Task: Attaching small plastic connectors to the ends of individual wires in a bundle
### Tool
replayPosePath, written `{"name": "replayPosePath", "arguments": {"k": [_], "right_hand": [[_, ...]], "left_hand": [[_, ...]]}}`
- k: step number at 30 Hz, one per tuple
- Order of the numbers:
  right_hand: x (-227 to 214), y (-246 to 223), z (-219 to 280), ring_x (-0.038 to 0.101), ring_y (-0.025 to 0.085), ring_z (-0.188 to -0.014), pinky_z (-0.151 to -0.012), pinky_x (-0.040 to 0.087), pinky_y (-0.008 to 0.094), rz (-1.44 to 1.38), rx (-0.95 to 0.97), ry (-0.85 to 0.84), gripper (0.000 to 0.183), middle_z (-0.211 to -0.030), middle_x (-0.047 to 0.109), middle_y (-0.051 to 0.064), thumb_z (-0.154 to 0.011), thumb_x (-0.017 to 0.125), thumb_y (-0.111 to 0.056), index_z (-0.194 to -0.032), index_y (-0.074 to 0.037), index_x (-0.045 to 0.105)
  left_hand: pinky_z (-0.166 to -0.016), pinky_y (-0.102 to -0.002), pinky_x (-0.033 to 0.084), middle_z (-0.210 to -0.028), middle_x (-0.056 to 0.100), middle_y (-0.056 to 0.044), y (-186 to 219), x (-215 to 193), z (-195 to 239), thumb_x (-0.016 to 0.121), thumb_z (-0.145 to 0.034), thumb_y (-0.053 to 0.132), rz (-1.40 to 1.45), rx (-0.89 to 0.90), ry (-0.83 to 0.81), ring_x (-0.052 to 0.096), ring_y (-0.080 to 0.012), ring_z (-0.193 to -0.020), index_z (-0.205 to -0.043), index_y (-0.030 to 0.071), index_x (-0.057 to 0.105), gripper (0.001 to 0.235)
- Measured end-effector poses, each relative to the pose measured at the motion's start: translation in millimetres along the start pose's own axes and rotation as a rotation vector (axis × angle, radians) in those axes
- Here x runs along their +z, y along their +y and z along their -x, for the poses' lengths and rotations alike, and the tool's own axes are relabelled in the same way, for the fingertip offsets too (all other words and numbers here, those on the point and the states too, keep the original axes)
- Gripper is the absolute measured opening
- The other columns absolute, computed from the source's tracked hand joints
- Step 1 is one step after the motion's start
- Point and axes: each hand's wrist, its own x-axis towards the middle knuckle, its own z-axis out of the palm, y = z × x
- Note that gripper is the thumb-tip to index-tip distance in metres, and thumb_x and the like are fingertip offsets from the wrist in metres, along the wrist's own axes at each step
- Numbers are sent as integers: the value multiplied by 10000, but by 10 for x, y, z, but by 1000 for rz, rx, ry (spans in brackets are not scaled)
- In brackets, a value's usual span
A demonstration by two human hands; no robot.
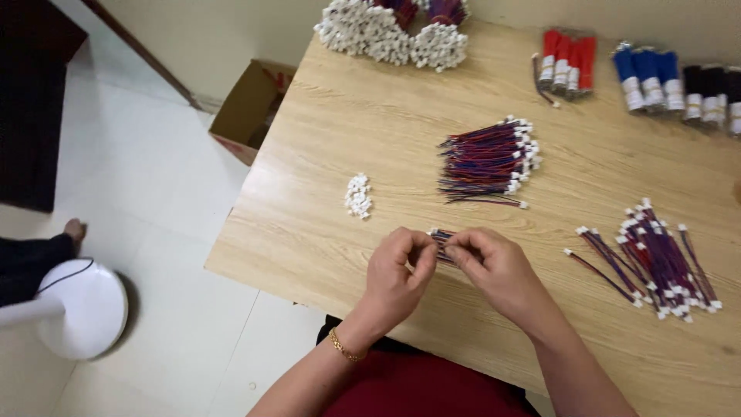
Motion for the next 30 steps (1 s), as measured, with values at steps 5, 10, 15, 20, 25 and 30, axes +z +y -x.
{"name": "replayPosePath", "arguments": {"k": [5, 10, 15, 20, 25, 30], "right_hand": [[176, 189, -29, 644, 256, -752, -694, 516, 377, 35, -37, -16, 104, -785, 650, 136, -864, 671, -155, -913, -73, 712], [246, 344, -83, 609, 231, -721, -674, 488, 368, -29, 8, 56, 69, -726, 614, 134, -859, 661, -109, -883, -56, 700], [324, 337, -92, 544, 144, -654, -604, 470, 287, -194, 103, 68, 65, -652, 613, 59, -832, 672, -101, -844, -49, 709], [345, 428, -139, 532, 155, -633, -573, 460, 287, -186, 97, 71, 65, -638, 600, 82, -826, 688, -100, -829, -35, 696], [262, 306, -99, 560, 153, -630, -563, 472, 294, -138, 103, 82, 72, -638, 619, 91, -810, 712, -115, -819, -44, 708], [169, 197, -95, 544, 141, -612, -555, 474, 278, -163, 96, 99, 58, -620, 638, 74, -809, 688, -95, -809, -42, 710]], "left_hand": [[-626, -374, 522, -731, 630, -89, -269, -168, 51, 665, -891, 181, -63, -98, -72, 643, -274, -686, -936, 119, 677, 78], [-708, -450, 537, -834, 652, -159, -631, -535, -84, 673, -869, 124, -319, -154, -49, 661, -360, -792, -1091, 80, 656, 227], [-650, -399, 560, -883, 595, 11, -1003, -523, -175, 671, -872, 279, -749, -109, -18, 667, -264, -755, -1012, 275, 686, 141], [-601, -403, 556, -819, 568, -13, -1083, -489, -231, 657, -876, 249, -858, -86, -40, 658, -280, -703, -912, 272, 709, 67], [-611, -395, 562, -849, 547, 5, -970, -470, -290, 669, -870, 280, -870, -108, -30, 660, -274, -722, -904, 266, 708, 53], [-726, -329, 555, -929, 648, -12, -809, -395, -352, 693, -879, 178, -540, 123, 51, 687, -233, -872, -925, 188, 691, 46]]}}
